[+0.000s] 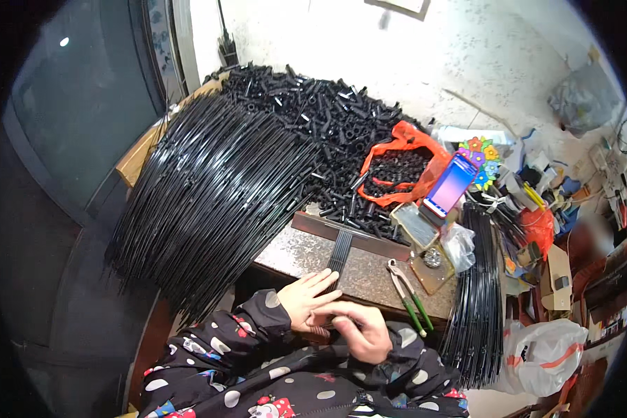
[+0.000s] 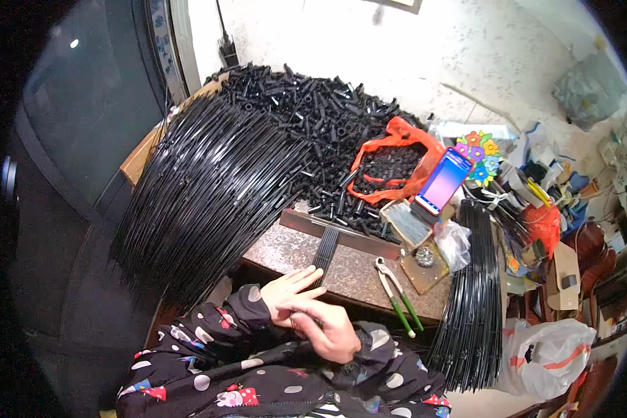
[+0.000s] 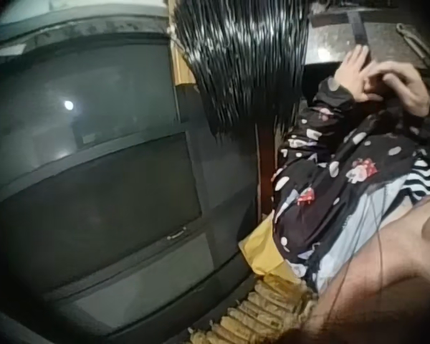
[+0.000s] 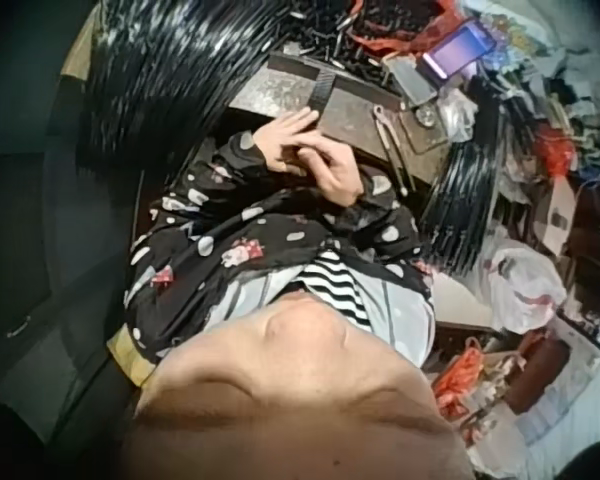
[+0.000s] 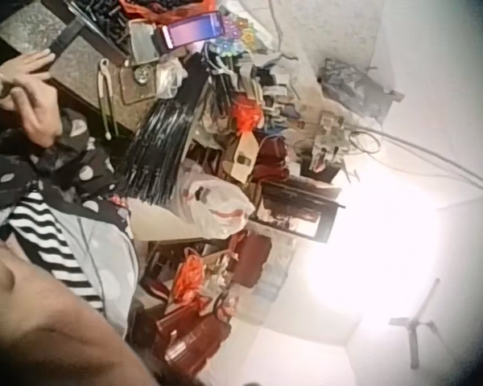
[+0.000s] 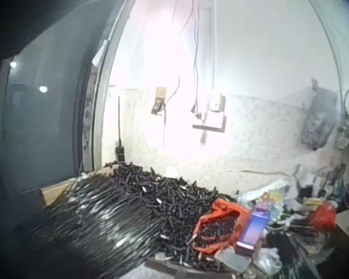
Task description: Cutting, organizing, and bundling black wire harnesses at a workbench.
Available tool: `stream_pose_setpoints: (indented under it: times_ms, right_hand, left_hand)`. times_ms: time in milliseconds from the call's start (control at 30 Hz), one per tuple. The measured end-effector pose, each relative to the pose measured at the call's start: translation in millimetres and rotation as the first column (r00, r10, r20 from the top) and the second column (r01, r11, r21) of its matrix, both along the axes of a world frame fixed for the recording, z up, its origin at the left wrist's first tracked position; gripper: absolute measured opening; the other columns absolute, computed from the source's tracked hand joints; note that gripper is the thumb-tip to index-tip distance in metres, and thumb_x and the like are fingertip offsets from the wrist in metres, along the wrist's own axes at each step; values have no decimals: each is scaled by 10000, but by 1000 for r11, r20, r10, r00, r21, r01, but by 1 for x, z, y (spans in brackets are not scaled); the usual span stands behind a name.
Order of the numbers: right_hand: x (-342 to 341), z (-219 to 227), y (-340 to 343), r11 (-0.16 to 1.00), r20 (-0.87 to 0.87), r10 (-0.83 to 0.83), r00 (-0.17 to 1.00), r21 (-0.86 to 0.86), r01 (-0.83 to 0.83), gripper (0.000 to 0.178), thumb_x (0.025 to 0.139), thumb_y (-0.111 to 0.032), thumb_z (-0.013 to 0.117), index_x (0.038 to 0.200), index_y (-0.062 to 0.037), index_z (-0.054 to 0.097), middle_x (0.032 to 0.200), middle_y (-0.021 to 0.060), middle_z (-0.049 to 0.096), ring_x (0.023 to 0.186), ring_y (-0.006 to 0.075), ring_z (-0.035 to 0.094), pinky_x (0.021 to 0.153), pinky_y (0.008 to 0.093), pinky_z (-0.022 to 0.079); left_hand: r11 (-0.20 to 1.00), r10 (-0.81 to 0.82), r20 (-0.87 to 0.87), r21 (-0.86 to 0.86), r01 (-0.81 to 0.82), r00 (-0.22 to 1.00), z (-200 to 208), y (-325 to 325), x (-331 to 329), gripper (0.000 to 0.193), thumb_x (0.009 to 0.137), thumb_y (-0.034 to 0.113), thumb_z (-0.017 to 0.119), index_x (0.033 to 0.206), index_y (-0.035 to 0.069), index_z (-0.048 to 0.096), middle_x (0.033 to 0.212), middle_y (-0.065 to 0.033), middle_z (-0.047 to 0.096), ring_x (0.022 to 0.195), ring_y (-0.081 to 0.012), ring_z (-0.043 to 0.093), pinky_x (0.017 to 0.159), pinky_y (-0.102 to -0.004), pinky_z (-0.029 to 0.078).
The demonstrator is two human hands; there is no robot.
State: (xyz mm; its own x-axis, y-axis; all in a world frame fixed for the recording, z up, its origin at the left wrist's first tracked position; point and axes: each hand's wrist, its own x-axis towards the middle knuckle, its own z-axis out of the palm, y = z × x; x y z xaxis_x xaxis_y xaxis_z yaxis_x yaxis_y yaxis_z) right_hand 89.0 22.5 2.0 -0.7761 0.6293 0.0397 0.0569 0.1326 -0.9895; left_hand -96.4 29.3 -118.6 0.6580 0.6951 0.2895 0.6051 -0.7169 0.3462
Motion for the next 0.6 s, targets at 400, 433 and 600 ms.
stream_pose_setpoints:
  times_ms: [400,433,600]
  right_hand:
    - [81,101,-41,897,-810,274,518,410,165,317,928,-217,399,1102,38,472,778,204,610,707,361,624,736,511,493]
    - [69,99,-47,870,-860,49,508,287,401,318,922,-237,414,1071,36,484,772,194,608,705,357,618,743,495,494]
    - [15,13,-22,805,272,-389,880,566,181,360,925,-338,413,1017,4,475,793,127,600,798,232,600,744,390,473]
  left_hand:
    - [917,5,392,-369,152,920,81,-16,22,227,724,79,645,934,39,572,875,-115,601,846,-267,591,753,-334,453]
    - [945,-41,529,-254,204,848,79,-12,28,186,732,91,654,893,44,573,760,-127,597,725,-277,609,656,-311,476]
    - [858,482,797,-514,-8,364,95,-4,34,261,890,285,525,821,33,543,667,-7,515,626,-114,498,596,-263,422]
